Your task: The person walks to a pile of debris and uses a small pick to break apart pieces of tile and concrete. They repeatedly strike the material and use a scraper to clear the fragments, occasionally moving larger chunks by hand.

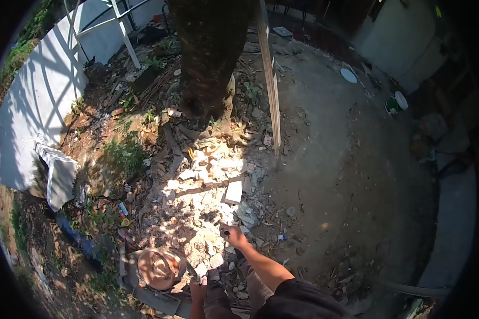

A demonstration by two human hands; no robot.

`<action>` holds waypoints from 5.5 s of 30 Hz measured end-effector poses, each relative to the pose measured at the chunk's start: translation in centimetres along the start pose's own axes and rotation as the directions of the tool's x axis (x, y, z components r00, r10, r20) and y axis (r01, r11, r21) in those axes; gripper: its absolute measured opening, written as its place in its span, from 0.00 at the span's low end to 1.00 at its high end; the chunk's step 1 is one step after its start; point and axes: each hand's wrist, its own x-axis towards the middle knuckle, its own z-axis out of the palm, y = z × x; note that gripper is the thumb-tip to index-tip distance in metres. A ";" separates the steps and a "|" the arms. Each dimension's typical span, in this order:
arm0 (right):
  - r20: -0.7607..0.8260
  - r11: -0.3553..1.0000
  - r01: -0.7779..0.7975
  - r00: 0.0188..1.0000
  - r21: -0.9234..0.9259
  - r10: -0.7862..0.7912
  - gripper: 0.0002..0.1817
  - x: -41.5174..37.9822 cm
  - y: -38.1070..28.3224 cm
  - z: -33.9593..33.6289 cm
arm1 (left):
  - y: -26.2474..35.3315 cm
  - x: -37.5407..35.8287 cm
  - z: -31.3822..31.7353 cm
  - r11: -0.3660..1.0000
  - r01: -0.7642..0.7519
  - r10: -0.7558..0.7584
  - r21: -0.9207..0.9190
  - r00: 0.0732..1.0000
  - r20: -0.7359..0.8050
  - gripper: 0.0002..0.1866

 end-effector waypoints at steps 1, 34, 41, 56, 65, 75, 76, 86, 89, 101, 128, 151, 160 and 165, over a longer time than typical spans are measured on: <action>-0.035 1.000 0.000 0.999 -0.010 0.000 0.14 -0.3 1.2 -0.3 | -0.5 1.3 0.7 0.997 -0.073 0.074 -0.017 0.996 0.044 0.16; -0.146 0.961 -0.263 0.957 -0.085 0.249 0.15 -12.0 4.2 -2.4 | -3.0 2.5 2.9 0.963 0.189 -0.062 -0.191 0.848 0.527 0.16; 0.183 0.989 -0.062 0.979 -0.134 0.086 0.13 -7.4 -3.1 3.1 | -11.0 -8.9 -4.3 0.641 0.556 -0.541 -0.530 0.816 0.202 0.07; 0.762 0.908 0.379 0.637 -0.180 -0.115 0.25 -4.4 -10.6 27.5 | -16.0 -13.5 -3.4 0.360 0.288 -0.650 -0.888 0.759 -0.018 0.12; 0.765 0.143 0.989 0.127 -0.046 -0.631 0.15 -5.0 -7.3 35.3 | -17.0 -14.4 -4.2 0.328 0.330 -0.656 -0.885 0.754 0.038 0.12; 0.650 0.869 0.491 0.682 -0.067 -0.335 0.24 -6.5 -6.0 32.5 | -16.5 -13.1 -5.1 0.378 0.415 -0.657 -0.828 0.750 0.076 0.16; 0.675 0.998 0.052 0.735 0.031 -0.060 0.27 -6.2 -5.4 32.0 | -16.4 -13.0 -5.0 0.394 0.409 -0.650 -0.823 0.757 0.065 0.16; -0.015 0.952 0.149 0.987 -0.267 -0.159 0.15 0.6 3.5 19.2 | -15.7 -12.8 -2.5 0.586 0.511 -0.630 -0.628 0.776 0.044 0.07; -0.074 0.925 0.003 0.997 -0.381 -0.034 0.15 3.0 8.2 14.8 | -14.8 -11.8 -2.0 0.628 0.511 -0.610 -0.587 0.792 0.036 0.07; 0.137 0.857 0.177 0.983 -0.484 -0.125 0.12 18.4 8.1 14.4 | -10.9 -8.1 -4.2 0.420 0.462 -0.654 -0.781 0.751 0.092 0.07; 0.758 0.400 0.728 0.642 -0.557 -0.113 0.08 26.9 17.1 27.9 | -12.0 -9.1 -6.2 0.366 0.391 -0.739 -0.844 0.673 -0.009 0.29; 0.479 0.861 0.012 0.835 -0.509 0.271 0.14 22.5 13.9 29.3 | -13.5 -11.7 -6.3 0.312 0.315 -0.709 -0.896 0.705 0.001 0.29; 0.319 0.955 -0.264 0.901 -0.135 0.294 0.11 18.2 10.3 22.9 | -13.4 -12.4 -4.8 0.328 0.376 -0.666 -0.867 0.742 0.070 0.11; 0.289 0.983 -0.144 0.942 -0.117 0.173 0.10 16.0 8.2 19.9 | -13.8 -12.7 -3.5 0.721 0.381 -0.533 -0.579 0.839 -0.111 0.14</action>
